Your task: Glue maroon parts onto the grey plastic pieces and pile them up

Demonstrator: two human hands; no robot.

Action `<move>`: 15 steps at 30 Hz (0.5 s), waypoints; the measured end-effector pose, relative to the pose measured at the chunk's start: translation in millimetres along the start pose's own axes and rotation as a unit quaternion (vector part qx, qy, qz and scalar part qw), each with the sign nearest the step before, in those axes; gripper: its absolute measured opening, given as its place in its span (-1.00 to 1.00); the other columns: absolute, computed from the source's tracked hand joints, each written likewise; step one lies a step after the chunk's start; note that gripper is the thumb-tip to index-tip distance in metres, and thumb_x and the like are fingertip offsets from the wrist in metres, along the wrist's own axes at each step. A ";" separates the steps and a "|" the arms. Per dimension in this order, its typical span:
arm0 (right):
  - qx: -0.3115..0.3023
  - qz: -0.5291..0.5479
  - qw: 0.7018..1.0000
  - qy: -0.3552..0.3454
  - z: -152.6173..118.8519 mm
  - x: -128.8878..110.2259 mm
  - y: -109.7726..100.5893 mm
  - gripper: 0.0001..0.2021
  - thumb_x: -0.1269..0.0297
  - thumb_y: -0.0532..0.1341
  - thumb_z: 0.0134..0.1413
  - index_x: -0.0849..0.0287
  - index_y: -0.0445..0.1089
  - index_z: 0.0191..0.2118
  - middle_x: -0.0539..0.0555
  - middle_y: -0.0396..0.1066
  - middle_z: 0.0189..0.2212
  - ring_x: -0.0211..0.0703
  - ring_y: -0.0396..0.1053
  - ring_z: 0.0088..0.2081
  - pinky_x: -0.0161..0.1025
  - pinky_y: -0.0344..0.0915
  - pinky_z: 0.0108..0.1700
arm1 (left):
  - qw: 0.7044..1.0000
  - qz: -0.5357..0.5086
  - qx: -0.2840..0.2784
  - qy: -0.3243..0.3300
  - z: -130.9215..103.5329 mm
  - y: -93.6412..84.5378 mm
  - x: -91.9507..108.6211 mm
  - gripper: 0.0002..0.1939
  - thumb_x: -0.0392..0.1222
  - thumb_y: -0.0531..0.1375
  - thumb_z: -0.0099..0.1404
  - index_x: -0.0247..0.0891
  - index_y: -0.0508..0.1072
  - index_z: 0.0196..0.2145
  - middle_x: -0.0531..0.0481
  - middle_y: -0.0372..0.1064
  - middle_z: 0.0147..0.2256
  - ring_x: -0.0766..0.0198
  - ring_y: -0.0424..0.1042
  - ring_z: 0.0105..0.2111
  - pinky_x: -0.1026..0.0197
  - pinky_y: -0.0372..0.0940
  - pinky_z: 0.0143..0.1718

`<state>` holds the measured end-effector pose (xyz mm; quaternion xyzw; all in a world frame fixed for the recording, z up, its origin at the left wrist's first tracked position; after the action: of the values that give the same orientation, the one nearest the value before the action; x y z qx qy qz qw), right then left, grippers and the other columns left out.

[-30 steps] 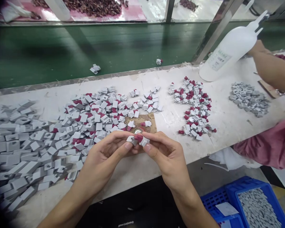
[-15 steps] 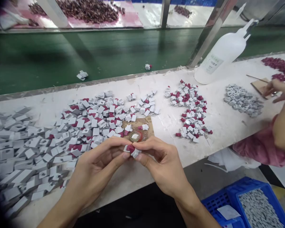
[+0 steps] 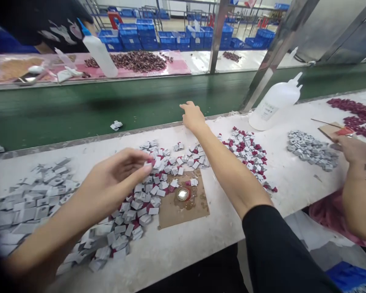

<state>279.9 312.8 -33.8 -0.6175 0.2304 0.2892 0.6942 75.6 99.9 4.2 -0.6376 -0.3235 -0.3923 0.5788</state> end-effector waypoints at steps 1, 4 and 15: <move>-0.001 0.001 1.000 0.005 13.0 0.0 4.9 -0.57 0.62 0.32 0.21 0.23 0.73 0.12 0.33 0.60 0.33 0.29 0.52 0.34 0.24 0.38 0.47 | 1.000 0.005 -0.007 0.003 18.7 4.5 4.1 -0.87 -0.09 0.36 0.48 -0.13 0.66 -0.09 -0.10 0.69 -0.09 0.04 0.68 -0.07 0.02 0.59 0.01; 0.011 0.010 1.000 0.019 23.7 -1.1 1.3 -0.77 0.53 0.36 0.23 0.22 0.76 -0.10 0.28 0.75 -0.05 0.22 0.64 0.12 0.11 0.52 0.29 | 0.999 0.038 0.007 -0.028 87.5 13.8 4.5 -0.89 -0.28 0.35 0.47 -0.21 0.66 -0.06 -0.16 0.70 -0.06 0.10 0.67 -0.16 0.04 0.56 -0.05; -0.023 0.095 0.992 0.077 -207.7 31.4 -65.7 -0.71 -0.03 0.43 0.33 0.07 0.78 -0.13 0.09 0.69 -0.43 0.04 0.69 -0.40 -0.08 0.67 -0.23 | 0.985 0.124 -0.020 -0.117 269.0 90.8 -16.2 -0.60 -0.02 0.39 0.60 -0.23 0.57 0.27 -0.21 0.56 0.24 -0.02 0.63 0.13 -0.16 0.61 0.15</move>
<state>355.6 106.1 -34.7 -0.6290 0.3340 0.3112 0.6293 180.3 356.4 -60.0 -0.7256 -0.2994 -0.2470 0.5682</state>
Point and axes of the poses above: each hand's wrist, its own z-axis towards the middle knuckle, its own y-axis out of the palm, x = y × z, the point moved 7 cm from there along z, towards the middle knuckle
